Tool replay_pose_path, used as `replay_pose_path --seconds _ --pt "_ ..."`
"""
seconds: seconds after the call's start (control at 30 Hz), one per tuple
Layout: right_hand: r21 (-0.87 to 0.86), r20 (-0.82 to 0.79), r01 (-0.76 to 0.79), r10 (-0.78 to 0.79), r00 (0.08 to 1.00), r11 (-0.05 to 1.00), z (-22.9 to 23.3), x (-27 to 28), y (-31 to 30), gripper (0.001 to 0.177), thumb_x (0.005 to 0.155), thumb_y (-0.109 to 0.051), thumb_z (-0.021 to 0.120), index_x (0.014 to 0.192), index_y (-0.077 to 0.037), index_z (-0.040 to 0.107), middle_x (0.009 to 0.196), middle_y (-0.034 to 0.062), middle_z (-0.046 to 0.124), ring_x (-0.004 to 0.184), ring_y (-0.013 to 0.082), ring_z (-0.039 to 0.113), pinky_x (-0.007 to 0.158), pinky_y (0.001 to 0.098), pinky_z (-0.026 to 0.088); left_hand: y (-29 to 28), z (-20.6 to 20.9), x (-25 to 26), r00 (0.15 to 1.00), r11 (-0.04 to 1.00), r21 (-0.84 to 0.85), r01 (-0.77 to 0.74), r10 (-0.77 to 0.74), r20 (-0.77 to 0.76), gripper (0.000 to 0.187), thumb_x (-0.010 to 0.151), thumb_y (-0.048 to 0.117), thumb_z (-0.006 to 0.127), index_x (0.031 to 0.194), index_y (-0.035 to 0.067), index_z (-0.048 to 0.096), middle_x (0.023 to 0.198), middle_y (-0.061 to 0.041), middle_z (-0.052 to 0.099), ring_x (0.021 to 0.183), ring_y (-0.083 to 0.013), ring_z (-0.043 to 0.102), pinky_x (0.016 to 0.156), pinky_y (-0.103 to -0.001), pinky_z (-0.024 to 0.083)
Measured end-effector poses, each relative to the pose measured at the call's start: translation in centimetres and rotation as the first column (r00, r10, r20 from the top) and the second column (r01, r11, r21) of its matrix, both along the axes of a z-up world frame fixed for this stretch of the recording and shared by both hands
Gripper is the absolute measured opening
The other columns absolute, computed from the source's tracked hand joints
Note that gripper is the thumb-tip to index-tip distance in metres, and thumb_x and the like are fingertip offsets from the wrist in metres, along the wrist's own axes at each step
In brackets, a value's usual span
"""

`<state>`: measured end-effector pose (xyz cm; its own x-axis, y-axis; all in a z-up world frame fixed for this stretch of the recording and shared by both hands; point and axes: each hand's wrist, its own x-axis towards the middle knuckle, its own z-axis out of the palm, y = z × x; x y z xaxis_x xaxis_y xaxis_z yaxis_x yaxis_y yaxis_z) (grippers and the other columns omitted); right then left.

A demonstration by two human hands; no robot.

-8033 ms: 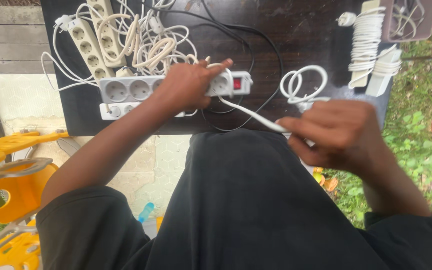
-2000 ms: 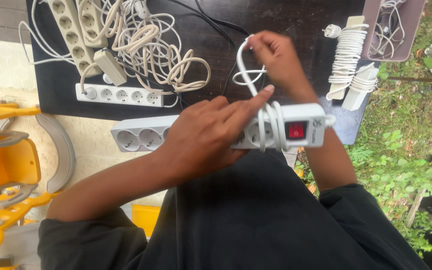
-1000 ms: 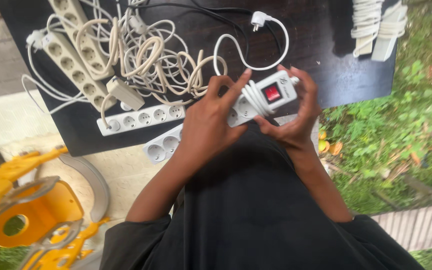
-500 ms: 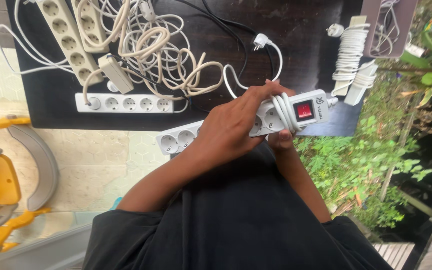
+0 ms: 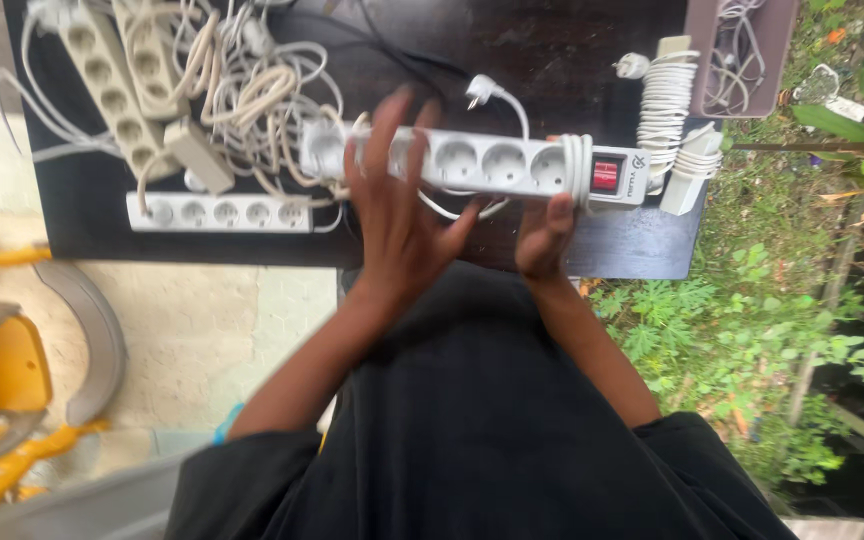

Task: The person organizes multiple extension cords and power strips on a table by wrapping the cords around the strips and securing them by hand.

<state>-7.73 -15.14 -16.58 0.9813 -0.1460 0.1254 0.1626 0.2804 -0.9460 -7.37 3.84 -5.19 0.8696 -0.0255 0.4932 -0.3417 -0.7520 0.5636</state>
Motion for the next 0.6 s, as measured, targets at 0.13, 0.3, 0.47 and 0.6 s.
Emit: replay_pose_path --seconds 0.13,0.3,0.47,0.6 --pt "0.26 -0.021 0.063 -0.06 0.998 0.964 -0.9 2.4 0.6 0.067 0.11 -0.056 0.044 0.147 0.0 0.045 0.122 0.0143 0.063 0.098 0.0235 0.063 0.09 0.0397 0.052 -4.7 -3.4 -2.9 0.996 0.924 -0.382 0.027 0.007 0.085 0.103 0.091 0.026 0.088 0.163 0.022 0.016 0.158 -0.011 0.029 0.155 -0.0306 0.032 0.126 -0.052 0.03" --pt "0.273 0.11 0.136 -0.172 0.979 0.952 -3.2 5.2 0.2 0.064 0.111 -0.052 0.047 0.147 0.0 0.045 0.119 0.0127 0.062 0.094 0.0213 0.061 0.086 0.0362 0.051 -8.3 -6.5 1.0 0.84 0.091 -0.971 -0.219 -0.489 -0.235 0.076 0.095 0.065 0.052 0.15 0.015 0.036 0.148 -0.01 0.046 0.139 -0.0249 0.048 0.107 -0.036 0.047" --pt "0.274 0.172 0.053 -0.103 0.98 0.96 -1.8 7.3 -1.9 0.075 0.105 -0.057 0.049 0.15 0.002 0.038 0.139 0.0132 0.053 0.128 0.024 0.055 0.11 0.0401 0.046 -9.9 -2.3 7.6 0.587 0.658 -0.647 -0.384 -0.367 -0.721 0.076 0.11 0.06 0.05 0.115 -0.015 0.059 0.101 -0.026 0.055 0.093 -0.037 0.053 0.084 -0.04 0.041" --pt "0.072 0.221 0.115 -0.129 0.967 0.991 1.0 7.6 -3.5 0.081 0.105 -0.066 0.043 0.156 -0.004 0.035 0.147 0.0114 0.046 0.137 0.0204 0.048 0.12 0.0384 0.039 -11.0 -1.4 7.4 0.859 0.678 -0.735 0.013 -0.384 -0.338 0.075 0.099 0.059 0.057 0.149 0.003 0.051 0.135 -0.015 0.065 0.125 -0.0262 0.065 0.108 -0.036 0.053"
